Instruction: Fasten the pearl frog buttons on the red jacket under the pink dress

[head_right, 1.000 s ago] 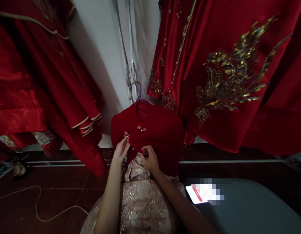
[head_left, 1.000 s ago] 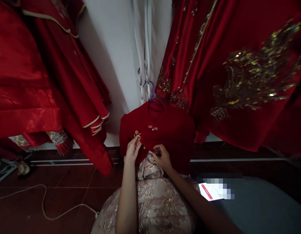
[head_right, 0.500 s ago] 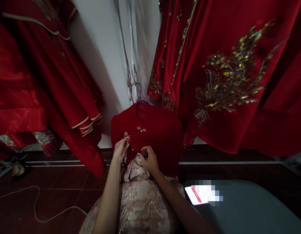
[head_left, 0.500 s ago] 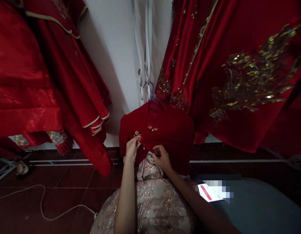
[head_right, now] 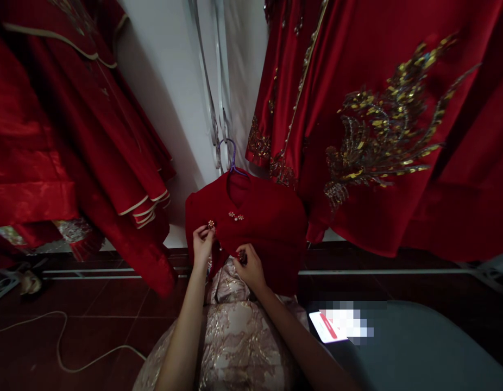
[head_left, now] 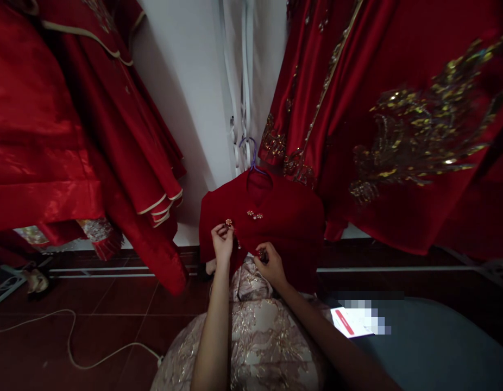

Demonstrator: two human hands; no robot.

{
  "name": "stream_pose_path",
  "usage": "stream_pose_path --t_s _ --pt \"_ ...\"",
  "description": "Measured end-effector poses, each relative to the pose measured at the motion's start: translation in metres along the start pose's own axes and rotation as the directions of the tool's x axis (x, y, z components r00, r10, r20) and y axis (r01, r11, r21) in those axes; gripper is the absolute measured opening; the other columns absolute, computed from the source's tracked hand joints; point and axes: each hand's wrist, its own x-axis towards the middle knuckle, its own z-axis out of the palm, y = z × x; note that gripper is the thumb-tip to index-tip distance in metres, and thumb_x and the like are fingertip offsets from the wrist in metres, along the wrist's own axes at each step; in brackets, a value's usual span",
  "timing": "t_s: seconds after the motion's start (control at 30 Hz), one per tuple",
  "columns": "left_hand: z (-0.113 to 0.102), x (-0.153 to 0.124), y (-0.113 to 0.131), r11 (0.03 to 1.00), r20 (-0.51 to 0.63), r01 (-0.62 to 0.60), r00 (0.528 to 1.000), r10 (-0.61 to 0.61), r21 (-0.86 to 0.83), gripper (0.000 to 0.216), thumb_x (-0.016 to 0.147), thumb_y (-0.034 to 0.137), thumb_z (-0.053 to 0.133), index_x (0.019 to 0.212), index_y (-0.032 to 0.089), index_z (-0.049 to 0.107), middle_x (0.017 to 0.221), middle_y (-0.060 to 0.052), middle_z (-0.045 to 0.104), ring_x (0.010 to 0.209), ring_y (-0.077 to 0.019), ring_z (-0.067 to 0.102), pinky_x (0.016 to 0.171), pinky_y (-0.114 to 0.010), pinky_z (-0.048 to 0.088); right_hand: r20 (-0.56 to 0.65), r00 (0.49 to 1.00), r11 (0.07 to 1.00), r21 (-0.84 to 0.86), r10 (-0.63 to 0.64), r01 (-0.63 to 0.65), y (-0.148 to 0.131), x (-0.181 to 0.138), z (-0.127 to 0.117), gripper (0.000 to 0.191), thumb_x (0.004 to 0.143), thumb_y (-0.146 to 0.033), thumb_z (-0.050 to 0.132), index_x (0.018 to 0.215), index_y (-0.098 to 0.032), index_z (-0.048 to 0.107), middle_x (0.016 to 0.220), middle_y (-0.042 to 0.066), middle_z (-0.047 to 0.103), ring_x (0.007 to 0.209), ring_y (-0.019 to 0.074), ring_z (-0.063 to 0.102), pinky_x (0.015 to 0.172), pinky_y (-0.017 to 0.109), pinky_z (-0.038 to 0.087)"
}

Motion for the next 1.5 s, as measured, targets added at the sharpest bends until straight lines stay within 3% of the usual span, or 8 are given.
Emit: stream_pose_path --t_s 0.13,0.3,0.77,0.87,1.07,1.3,1.4,1.5 --pt "0.017 -0.009 0.026 0.714 0.212 -0.548 0.833 0.511 0.436 0.027 0.076 0.024 0.058 0.104 0.023 0.058 0.113 -0.01 0.045 0.099 -0.0189 0.048 0.09 -0.034 0.039 0.006 1.0 1.0 0.011 0.006 -0.007 -0.001 0.0 0.0 0.019 0.066 -0.015 0.049 0.084 -0.02 0.049 0.076 0.0 0.05 0.067 0.0135 0.047 0.063 0.025 0.039" --pt "0.037 -0.001 0.051 0.323 0.62 -0.824 0.563 0.547 0.465 0.023 0.08 0.026 0.054 0.103 0.027 0.059 0.112 -0.009 0.045 0.104 -0.0241 0.042 0.09 -0.037 0.034 0.018 1.0 1.0 0.019 0.013 -0.013 -0.002 0.0 0.001 0.019 0.066 -0.015 0.05 0.084 -0.02 0.049 0.076 0.0 0.049 0.067 0.0133 0.047 0.064 0.025 0.039" --pt "0.048 0.011 0.028 -0.071 0.607 -0.696 0.565 0.559 0.714 0.025 0.087 0.035 0.041 0.102 0.022 0.057 0.106 -0.01 0.052 0.097 -0.0237 0.046 0.083 -0.04 0.041 0.017 0.999 0.999 0.015 0.028 -0.028 -0.001 0.0 0.0 0.02 0.065 -0.014 0.049 0.084 -0.019 0.05 0.075 -0.001 0.05 0.066 0.0127 0.047 0.063 0.024 0.038" --pt "0.041 0.019 0.038 -0.175 0.702 -0.746 0.48 0.527 0.642 0.023 0.087 0.033 0.041 0.099 0.02 0.057 0.107 -0.01 0.053 0.099 -0.023 0.048 0.087 -0.042 0.041 0.018 0.999 0.999 0.018 0.04 -0.04 -0.002 0.0 -0.001 0.02 0.064 -0.014 0.049 0.084 -0.019 0.05 0.076 -0.001 0.05 0.066 0.0125 0.047 0.063 0.024 0.038" --pt "0.041 0.035 0.056 -0.345 0.903 -0.888 0.153 0.401 0.304 0.02 0.089 0.026 0.038 0.095 0.015 0.054 0.103 -0.008 0.057 0.103 -0.0189 0.05 0.105 -0.045 0.031 0.026 0.998 0.998 0.021 0.053 -0.054 -0.004 0.0 -0.002 0.02 0.064 -0.014 0.049 0.084 -0.019 0.05 0.078 0.0 0.051 0.069 0.0131 0.048 0.065 0.024 0.038" --pt "0.049 0.048 0.062 -0.387 0.938 -0.906 0.032 0.346 0.174 0.022 0.091 0.018 0.032 0.086 0.015 0.053 0.085 -0.005 0.056 0.091 -0.0153 0.054 0.107 -0.045 0.033 0.022 0.998 0.998 0.021 0.063 -0.063 -0.004 0.0 -0.003 0.02 0.064 -0.014 0.049 0.084 -0.019 0.05 0.077 -0.001 0.051 0.067 0.0124 0.048 0.064 0.024 0.038" --pt "0.05 0.049 0.067 -0.347 0.938 -0.926 0.026 0.345 0.153 0.022 0.091 0.018 0.032 0.086 0.017 0.053 0.081 -0.003 0.055 0.088 -0.0141 0.054 0.107 -0.045 0.032 0.023 0.997 0.997 0.02 0.068 -0.068 -0.003 -0.001 -0.003 0.021 0.064 -0.014 0.049 0.084 -0.019 0.05 0.076 -0.001 0.051 0.066 0.0124 0.047 0.063 0.024 0.038" --pt "0.043 0.046 0.072 -0.211 0.88 -0.941 0.147 0.452 0.266 0.02 0.09 0.027 0.038 0.083 0.018 0.053 0.078 -0.002 0.056 0.085 -0.0147 0.053 0.107 -0.046 0.031 0.02 0.997 0.997 0.023 0.068 -0.069 -0.001 -0.001 -0.002 0.02 0.064 -0.014 0.049 0.084 -0.019 0.05 0.076 -0.001 0.05 0.065 0.0123 0.047 0.063 0.024 0.038"
